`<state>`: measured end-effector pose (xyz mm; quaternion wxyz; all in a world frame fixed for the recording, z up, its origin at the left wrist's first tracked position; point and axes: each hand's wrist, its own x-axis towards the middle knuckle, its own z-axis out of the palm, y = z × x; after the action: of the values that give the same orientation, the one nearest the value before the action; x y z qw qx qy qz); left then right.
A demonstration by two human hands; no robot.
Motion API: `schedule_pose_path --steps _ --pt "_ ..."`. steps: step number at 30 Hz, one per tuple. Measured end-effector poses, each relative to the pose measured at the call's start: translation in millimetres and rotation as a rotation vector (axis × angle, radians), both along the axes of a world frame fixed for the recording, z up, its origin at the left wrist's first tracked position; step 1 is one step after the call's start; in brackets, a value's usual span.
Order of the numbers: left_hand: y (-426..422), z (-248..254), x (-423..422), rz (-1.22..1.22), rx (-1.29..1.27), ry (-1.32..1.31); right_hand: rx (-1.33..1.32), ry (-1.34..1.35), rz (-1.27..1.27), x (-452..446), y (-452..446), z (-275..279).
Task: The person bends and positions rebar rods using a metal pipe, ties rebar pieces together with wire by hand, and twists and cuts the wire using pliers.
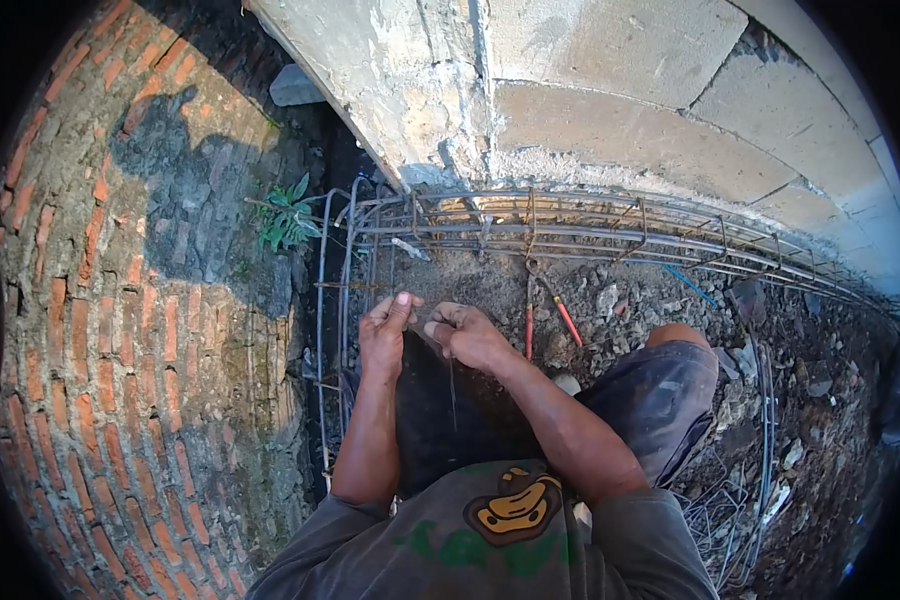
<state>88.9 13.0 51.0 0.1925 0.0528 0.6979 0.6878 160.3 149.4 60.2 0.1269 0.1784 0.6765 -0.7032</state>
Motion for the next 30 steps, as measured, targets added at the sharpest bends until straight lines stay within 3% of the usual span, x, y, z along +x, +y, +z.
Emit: schedule_pose_path --steps 2,5,7,8,10,14,16,17,19,20,22,25,27,30 --pt "-2.0 -0.9 -8.3 0.027 0.038 -0.044 -0.008 -0.092 0.094 1.3 2.1 15.6" --pt "-10.2 -4.3 -29.5 -0.006 0.115 -0.162 -0.13 -0.11 -0.001 6.6 -3.0 14.6" --pt "-9.5 -6.4 -38.3 -0.087 0.122 -0.425 0.295 0.166 -0.047 6.0 -8.9 3.1" --pt "-7.8 -7.6 -43.1 -0.091 0.123 -0.421 0.298 0.169 -0.051 6.8 -9.9 -4.6" --pt "-4.3 -10.6 -54.0 -0.098 0.023 -0.337 0.559 0.131 -0.035 6.0 -7.5 -23.6" --pt "7.1 -22.5 -75.4 -0.052 -0.075 -0.088 0.516 0.202 -0.278 -6.1 -1.9 -50.0" --pt "12.1 -26.9 -100.0 0.118 -0.179 0.273 0.565 0.067 -0.39 -17.1 5.9 -46.1" --pt "13.6 -23.9 -111.1 0.118 -0.18 0.271 0.565 0.065 -0.39 -23.1 8.0 -40.2" --pt "17.6 -11.0 -131.6 0.056 -0.596 0.611 0.697 -0.022 -0.346 -35.9 10.9 -24.7" --pt "23.6 -10.1 -142.4 0.001 -0.658 0.559 0.694 -0.03 -0.345 -44.8 15.5 -18.7" --pt "33.0 -22.6 -161.5 -0.072 -0.674 0.639 0.895 -0.154 -0.012 -68.3 30.8 -4.2" --pt "50.6 -34.9 -182.0 -0.176 -0.713 0.752 0.956 -0.361 0.106 -106.3 42.3 32.4" --pt "59.6 -44.6 -190.4 -0.223 -0.734 0.832 0.949 -0.332 0.182 -127.7 52.4 43.5" --pt "59.7 -52.7 -196.4 -0.315 -0.753 0.775 0.948 -0.453 0.244 -148.9 59.8 52.4"
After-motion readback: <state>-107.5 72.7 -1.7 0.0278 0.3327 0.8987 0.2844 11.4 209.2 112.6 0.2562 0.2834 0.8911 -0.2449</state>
